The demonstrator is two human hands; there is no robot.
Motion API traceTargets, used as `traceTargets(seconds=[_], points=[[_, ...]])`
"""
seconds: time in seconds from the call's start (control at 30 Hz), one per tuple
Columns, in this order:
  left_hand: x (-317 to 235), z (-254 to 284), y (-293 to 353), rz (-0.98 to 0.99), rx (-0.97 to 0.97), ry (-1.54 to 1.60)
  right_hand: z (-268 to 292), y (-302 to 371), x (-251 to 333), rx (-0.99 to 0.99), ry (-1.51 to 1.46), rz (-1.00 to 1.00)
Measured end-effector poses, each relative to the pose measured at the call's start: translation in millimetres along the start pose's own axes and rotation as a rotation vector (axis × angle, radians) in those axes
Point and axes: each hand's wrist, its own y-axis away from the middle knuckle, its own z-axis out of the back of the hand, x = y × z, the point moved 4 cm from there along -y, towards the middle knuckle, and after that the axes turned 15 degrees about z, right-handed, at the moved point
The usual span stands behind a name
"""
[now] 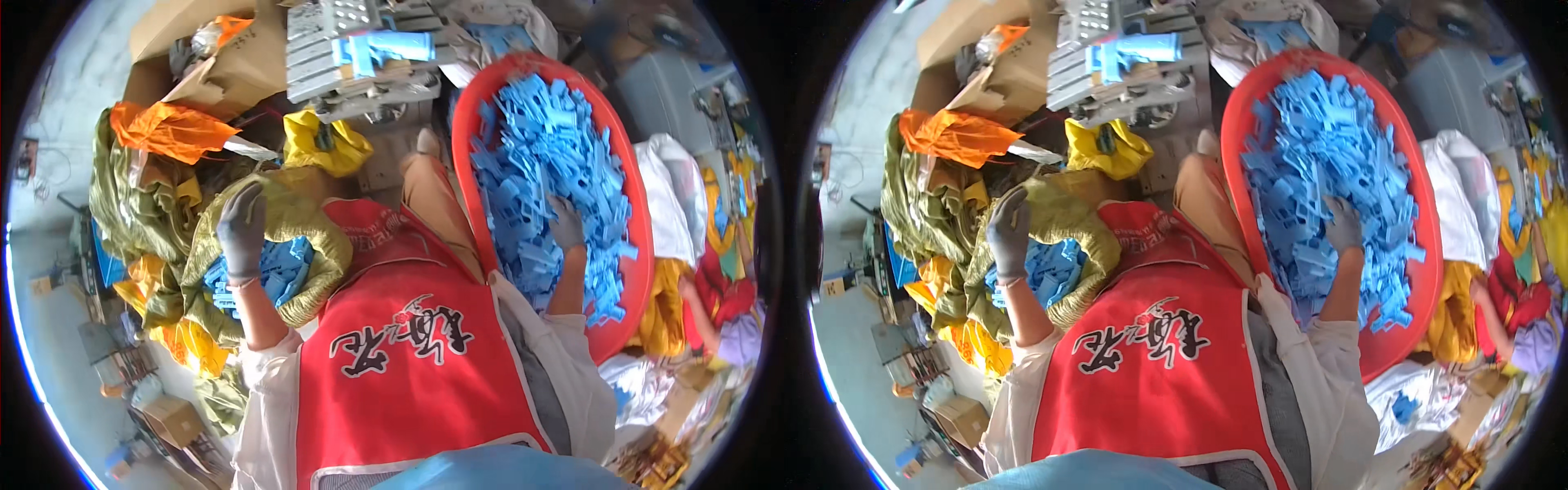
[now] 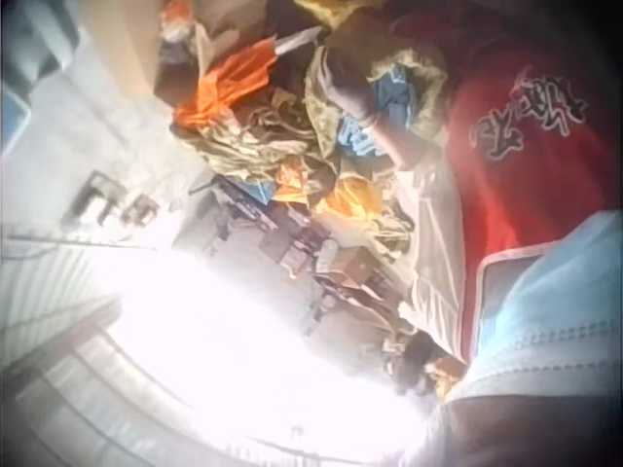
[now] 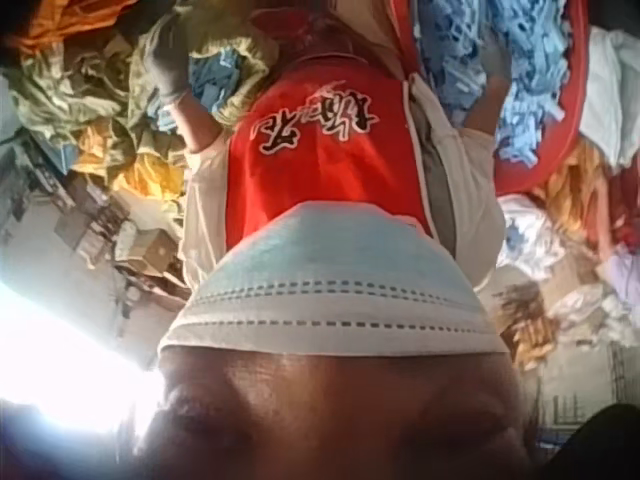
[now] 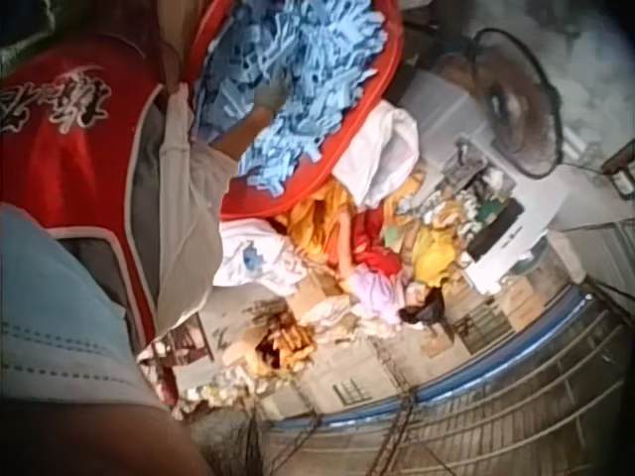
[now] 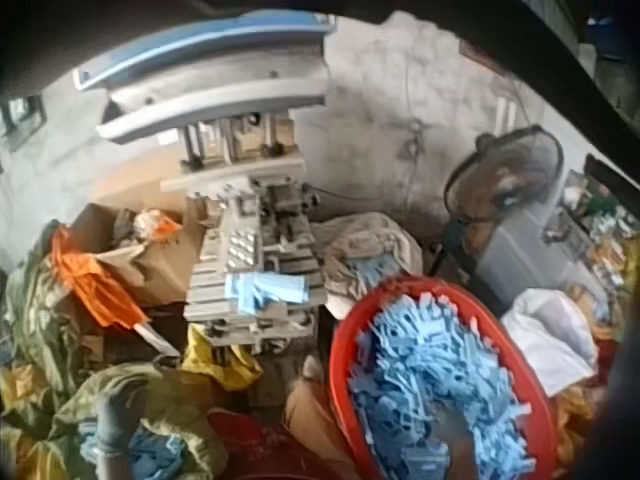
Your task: Sorting and preparing light blue plastic toy components at a manufacturing workstation.
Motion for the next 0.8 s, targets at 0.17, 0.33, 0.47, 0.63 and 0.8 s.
traceTargets(seconds=[0.17, 0.33, 0.47, 0.63, 0.8], points=[[-29, -15, -26, -0.094, 0.006, 0.102, 11, -19, 11, 0.111, 0.146, -0.052], [-70, -22, -73, -0.182, -0.032, 0.18, 9, -19, 13, -0.045, -0.276, -0.028], [-111, -36, -115, -0.113, 0.102, 0.29, -7, -11, -2, -0.258, -0.448, -0.151], [-137, -75, -160, -0.389, 0.208, 0.117, 20, -24, 33, -0.569, -0.862, -0.143], [-130, -65, -162, -0.356, 0.22, 0.344, 91, -86, 106, -0.688, -1.128, 0.069]])
